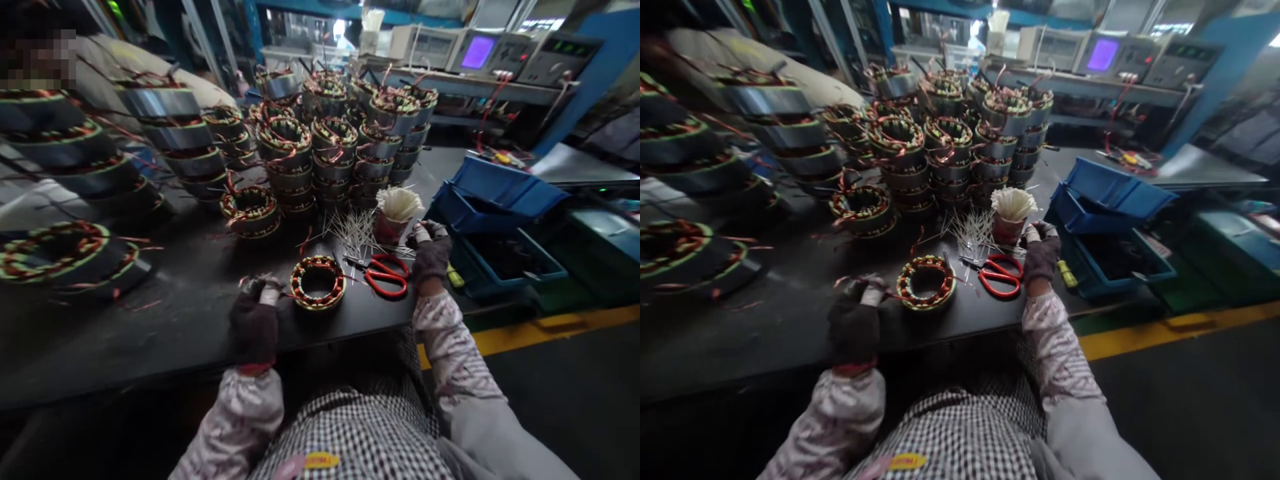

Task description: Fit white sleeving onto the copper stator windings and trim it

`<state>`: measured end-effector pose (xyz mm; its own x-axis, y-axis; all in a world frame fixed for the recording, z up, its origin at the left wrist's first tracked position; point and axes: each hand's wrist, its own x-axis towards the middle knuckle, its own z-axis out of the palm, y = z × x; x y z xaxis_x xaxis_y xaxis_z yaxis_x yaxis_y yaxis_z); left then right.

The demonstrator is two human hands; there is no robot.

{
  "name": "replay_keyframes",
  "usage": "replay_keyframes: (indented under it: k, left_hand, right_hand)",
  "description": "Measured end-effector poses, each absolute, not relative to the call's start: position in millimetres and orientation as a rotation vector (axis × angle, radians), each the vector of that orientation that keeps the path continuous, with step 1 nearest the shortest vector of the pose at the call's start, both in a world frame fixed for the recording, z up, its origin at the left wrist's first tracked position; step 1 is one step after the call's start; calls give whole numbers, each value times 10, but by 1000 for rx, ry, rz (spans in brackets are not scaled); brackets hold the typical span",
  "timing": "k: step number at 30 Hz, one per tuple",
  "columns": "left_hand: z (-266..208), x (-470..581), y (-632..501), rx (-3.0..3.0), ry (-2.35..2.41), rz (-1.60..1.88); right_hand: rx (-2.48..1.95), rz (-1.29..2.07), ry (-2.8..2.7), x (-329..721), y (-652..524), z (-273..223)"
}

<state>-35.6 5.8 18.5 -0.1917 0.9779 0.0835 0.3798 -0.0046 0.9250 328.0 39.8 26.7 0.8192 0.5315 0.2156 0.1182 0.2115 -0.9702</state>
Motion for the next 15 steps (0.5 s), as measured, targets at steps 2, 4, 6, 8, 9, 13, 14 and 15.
replay_keyframes:
  k: [2, 4, 6, 8, 9, 13, 14, 15]
  left_hand:
    - [259, -472, -56, 1519, 1642, 928]
    - [315, -507, -222, 1706, 1392, 672]
    - [328, -450, -371, 1975, 1080, 718]
    - [292, -338, -416, 2293, 953, 999]
    - [261, -280, -385, 2428, 959, 1132]
    - [152, -163, -9, 2668, 912, 1186]
    - [151, -170, 94, 2675, 871, 1142]
    - [162, -185, 180, 2667, 824, 1097]
  right_hand:
    - [-1375, 292, -590, 3412, 572, 281]
    - [-1398, 268, -607, 3469, 704, 293]
    - [-1415, 237, -629, 3471, 782, 297]
    - [-1433, 198, -657, 3451, 807, 294]
    - [-1445, 179, -680, 3445, 801, 295]
    - [-1516, 118, -864, 3520, 661, 374]
    - [-1537, 109, -943, 3551, 590, 410]
    - [-1556, 103, -1041, 3570, 498, 441]
